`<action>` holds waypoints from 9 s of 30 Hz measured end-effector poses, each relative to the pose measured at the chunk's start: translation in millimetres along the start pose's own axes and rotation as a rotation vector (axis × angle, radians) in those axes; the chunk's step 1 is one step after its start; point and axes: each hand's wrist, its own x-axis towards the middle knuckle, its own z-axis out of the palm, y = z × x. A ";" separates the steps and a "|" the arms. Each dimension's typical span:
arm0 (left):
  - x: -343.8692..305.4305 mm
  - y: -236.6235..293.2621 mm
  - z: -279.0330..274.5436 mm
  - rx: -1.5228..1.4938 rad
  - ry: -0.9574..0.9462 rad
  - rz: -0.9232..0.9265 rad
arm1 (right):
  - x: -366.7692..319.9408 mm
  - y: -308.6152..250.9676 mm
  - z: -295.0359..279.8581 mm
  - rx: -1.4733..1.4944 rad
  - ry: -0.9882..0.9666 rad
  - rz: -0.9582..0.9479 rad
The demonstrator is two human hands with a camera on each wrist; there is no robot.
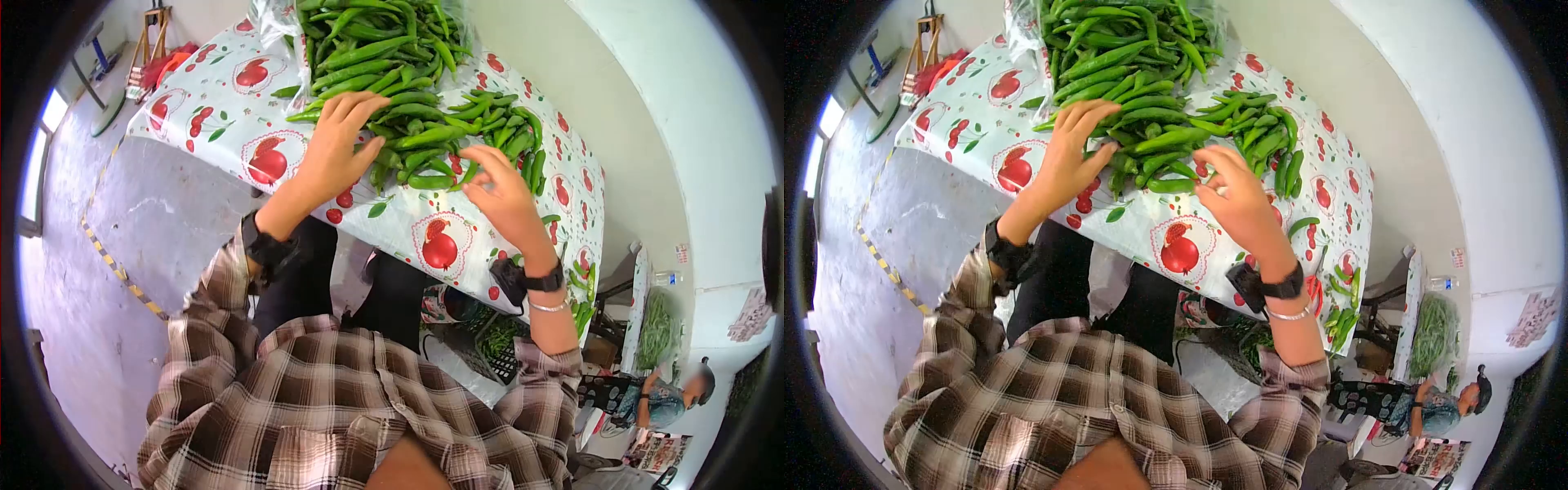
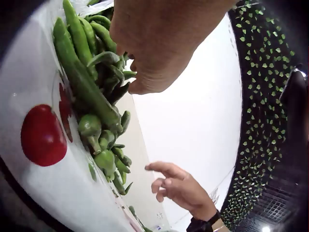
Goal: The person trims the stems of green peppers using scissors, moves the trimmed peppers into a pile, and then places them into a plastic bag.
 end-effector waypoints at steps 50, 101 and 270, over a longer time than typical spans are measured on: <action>-42.7 -1.1 16.3 0.224 -0.019 -0.014 | 27.8 159.1 -76.5 -0.672 0.201 0.792; -44.7 -4.7 16.1 0.092 0.081 -0.080 | 57.4 21.6 29.9 -0.523 -0.059 -0.325; -44.3 -3.4 18.3 0.136 0.014 -0.089 | -3.3 38.7 38.3 0.901 0.143 0.442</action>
